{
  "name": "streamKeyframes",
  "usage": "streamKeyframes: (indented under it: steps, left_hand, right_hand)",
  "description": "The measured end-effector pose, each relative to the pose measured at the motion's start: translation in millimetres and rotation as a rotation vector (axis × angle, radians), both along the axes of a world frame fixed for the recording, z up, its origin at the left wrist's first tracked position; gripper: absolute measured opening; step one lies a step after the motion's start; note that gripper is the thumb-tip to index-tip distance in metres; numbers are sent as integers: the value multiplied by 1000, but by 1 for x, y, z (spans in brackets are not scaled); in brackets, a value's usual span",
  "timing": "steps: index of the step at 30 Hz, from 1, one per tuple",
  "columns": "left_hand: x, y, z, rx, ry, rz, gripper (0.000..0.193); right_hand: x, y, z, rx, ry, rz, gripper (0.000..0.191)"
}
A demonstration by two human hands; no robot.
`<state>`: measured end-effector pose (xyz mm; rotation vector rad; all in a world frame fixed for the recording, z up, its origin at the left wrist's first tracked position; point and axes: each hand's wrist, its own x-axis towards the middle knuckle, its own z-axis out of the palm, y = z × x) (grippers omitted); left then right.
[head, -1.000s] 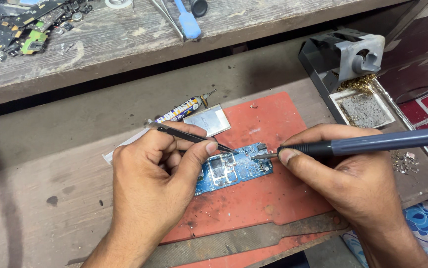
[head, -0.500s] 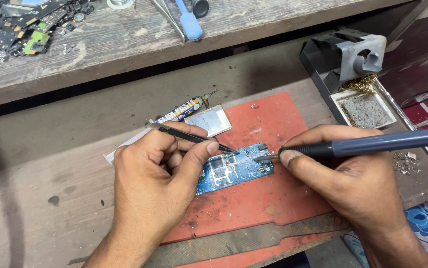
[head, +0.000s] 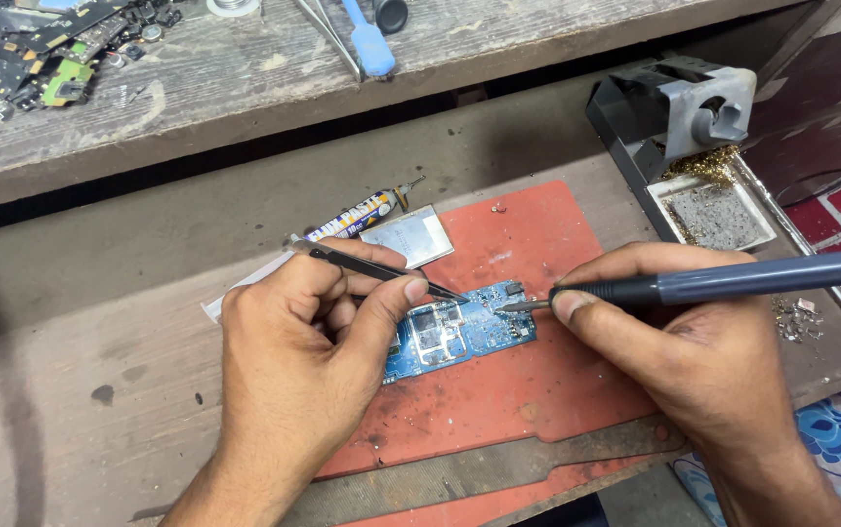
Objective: The person uses a soldering iron and tweezers to remove a component from a blue circuit board, then solders new connections onto the board. The person cleans the soldering iron tip on a sponge and applies solder wire to the board.
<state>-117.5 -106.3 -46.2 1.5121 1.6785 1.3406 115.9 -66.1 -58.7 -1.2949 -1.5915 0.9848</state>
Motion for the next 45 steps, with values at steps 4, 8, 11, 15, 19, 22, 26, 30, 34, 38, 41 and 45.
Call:
streamKeyframes:
  steps: [4,8,11,15,19,22,26,30,34,38,41,45]
  left_hand:
    - [0,0,0,-4,12,7,6]
    - [0,0,1,-6,11,3,6]
    - [0,1,0,3,24,4,6]
    - [1,0,0,-13,2,5,6]
    - [1,0,0,-4,24,10,7]
    - [0,0,0,-11,24,11,6]
    - [0,0,0,-2,18,9,6]
    - [0,1,1,-3,29,9,6]
    - [0,0,1,-4,22,13,7]
    - [1,0,1,-8,31,14,6]
    - [0,0,1,-16,20,13,6]
    - [0,0,1,-10,42,13,7]
  right_hand:
    - [-1,1,1,-9,-93,-26,12]
    - [-2,1,3,3,-104,-19,12]
    - [-3,1,3,-1,-70,-29,13]
    - [-3,0,5,-45,-106,-54,12]
    - [-3,1,5,-28,-117,-40,13]
    - [-3,0,5,-35,-92,-49,13]
    - [-4,0,5,-20,-79,-41,13]
    - [-5,0,5,-27,-103,-46,12]
    - [-3,0,5,-20,-106,-43,12]
    - [-3,0,4,-27,-37,-51,13]
    - [-3,0,4,-23,-81,-42,12]
    - [-3,1,5,-22,-122,-35,13]
